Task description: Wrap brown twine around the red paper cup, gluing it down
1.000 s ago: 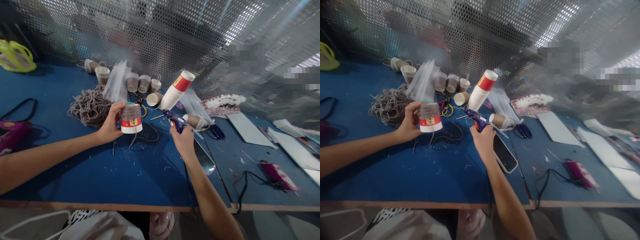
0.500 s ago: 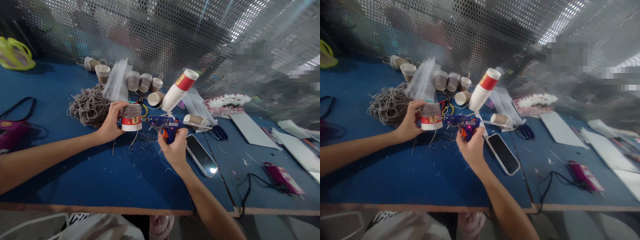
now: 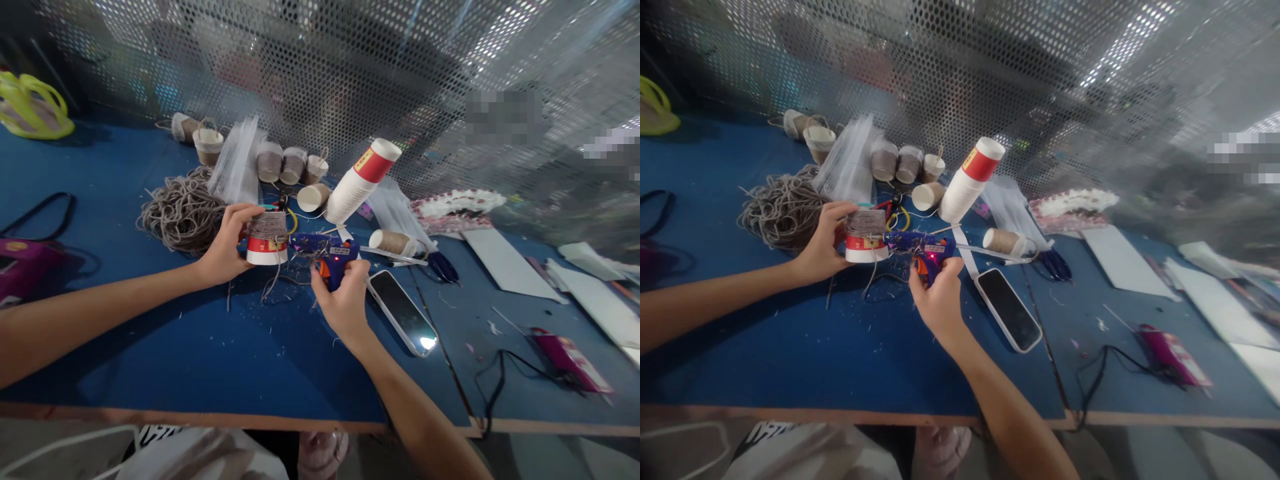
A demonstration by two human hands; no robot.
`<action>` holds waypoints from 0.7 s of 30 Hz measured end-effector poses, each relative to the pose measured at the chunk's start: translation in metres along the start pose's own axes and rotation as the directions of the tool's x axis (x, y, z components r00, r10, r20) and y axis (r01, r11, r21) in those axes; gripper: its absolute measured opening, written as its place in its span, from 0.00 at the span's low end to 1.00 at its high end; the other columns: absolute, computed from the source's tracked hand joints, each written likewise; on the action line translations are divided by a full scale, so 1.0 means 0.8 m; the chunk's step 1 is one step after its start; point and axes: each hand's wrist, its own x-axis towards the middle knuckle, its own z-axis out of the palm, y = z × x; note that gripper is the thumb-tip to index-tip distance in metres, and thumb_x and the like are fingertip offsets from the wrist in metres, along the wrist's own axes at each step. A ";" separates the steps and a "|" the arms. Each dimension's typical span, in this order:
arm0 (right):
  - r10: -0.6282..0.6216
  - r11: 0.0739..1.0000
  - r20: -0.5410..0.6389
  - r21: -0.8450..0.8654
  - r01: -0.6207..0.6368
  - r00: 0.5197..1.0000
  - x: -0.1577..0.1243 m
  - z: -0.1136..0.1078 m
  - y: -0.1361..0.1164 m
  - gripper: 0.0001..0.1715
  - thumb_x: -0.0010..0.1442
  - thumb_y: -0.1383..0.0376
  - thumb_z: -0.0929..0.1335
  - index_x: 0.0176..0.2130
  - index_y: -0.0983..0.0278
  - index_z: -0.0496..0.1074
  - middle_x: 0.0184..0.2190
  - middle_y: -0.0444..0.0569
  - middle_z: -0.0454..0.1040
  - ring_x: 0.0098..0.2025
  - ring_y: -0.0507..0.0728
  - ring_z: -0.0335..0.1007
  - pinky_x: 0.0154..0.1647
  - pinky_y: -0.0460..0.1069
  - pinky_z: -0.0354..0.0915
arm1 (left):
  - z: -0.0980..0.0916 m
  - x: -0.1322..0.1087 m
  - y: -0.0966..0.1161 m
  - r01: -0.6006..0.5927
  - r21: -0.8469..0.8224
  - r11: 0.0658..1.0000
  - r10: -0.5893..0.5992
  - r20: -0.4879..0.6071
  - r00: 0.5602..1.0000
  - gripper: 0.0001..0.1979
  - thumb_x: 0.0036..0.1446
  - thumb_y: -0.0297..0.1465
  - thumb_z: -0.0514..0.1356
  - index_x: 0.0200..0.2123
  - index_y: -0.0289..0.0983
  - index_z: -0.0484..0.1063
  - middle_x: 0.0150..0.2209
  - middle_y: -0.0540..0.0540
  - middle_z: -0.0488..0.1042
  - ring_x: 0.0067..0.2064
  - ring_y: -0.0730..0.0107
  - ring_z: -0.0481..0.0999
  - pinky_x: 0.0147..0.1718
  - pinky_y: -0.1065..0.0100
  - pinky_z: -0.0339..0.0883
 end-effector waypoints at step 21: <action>-0.099 0.995 -0.002 -0.034 0.099 0.995 -0.001 -0.001 -0.008 0.21 0.57 0.60 0.67 0.36 0.56 0.47 0.25 0.37 0.59 0.22 0.52 0.63 0.20 0.48 0.60 | -0.004 0.001 0.007 0.016 0.035 0.999 -0.017 0.019 1.000 0.41 0.45 0.35 0.74 0.60 0.46 0.60 0.53 0.41 0.61 0.55 0.55 0.68 0.43 0.61 0.77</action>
